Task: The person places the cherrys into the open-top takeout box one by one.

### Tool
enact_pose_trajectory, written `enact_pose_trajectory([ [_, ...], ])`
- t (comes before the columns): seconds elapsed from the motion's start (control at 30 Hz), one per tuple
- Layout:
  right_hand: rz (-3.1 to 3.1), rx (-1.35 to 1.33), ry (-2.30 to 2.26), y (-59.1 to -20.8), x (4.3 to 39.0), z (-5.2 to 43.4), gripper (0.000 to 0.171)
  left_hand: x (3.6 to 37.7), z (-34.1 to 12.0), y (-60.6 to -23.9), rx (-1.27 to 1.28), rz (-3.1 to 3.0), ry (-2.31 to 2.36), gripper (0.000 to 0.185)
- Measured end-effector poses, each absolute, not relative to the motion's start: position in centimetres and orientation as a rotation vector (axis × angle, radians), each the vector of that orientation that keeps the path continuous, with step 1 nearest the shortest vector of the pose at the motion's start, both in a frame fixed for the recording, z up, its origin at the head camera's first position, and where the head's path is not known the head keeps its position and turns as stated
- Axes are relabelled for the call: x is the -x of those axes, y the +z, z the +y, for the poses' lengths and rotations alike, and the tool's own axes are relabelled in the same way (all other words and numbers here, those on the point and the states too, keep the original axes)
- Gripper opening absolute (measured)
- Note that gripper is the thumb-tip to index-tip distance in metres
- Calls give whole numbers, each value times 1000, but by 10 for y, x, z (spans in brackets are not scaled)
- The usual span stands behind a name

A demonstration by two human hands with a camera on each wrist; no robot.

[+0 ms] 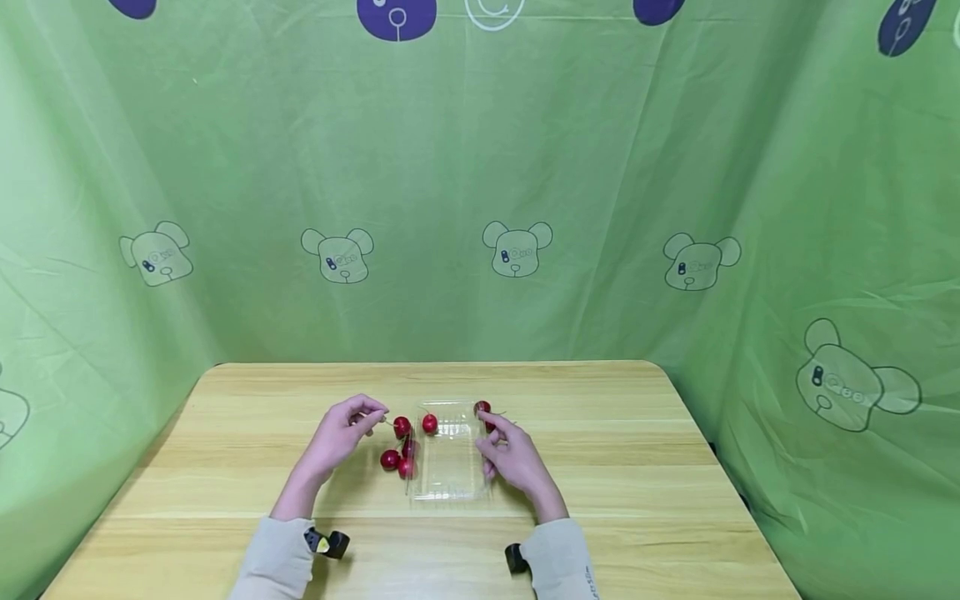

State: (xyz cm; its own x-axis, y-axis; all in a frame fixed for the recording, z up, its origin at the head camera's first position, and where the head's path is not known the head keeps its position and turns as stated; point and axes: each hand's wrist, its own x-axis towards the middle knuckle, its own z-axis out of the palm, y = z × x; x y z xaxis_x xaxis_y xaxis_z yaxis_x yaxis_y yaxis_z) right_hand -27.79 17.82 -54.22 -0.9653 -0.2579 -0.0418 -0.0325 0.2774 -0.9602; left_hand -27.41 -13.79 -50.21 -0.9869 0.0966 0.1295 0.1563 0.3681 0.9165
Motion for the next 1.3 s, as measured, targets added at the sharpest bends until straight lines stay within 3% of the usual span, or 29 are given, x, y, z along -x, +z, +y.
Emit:
enact_pose_trajectory([
  [1.3, 2364, 245, -1752, -543, 278, 178, 58, 276, -112, -509, 278, -2524, -1799, 13],
])
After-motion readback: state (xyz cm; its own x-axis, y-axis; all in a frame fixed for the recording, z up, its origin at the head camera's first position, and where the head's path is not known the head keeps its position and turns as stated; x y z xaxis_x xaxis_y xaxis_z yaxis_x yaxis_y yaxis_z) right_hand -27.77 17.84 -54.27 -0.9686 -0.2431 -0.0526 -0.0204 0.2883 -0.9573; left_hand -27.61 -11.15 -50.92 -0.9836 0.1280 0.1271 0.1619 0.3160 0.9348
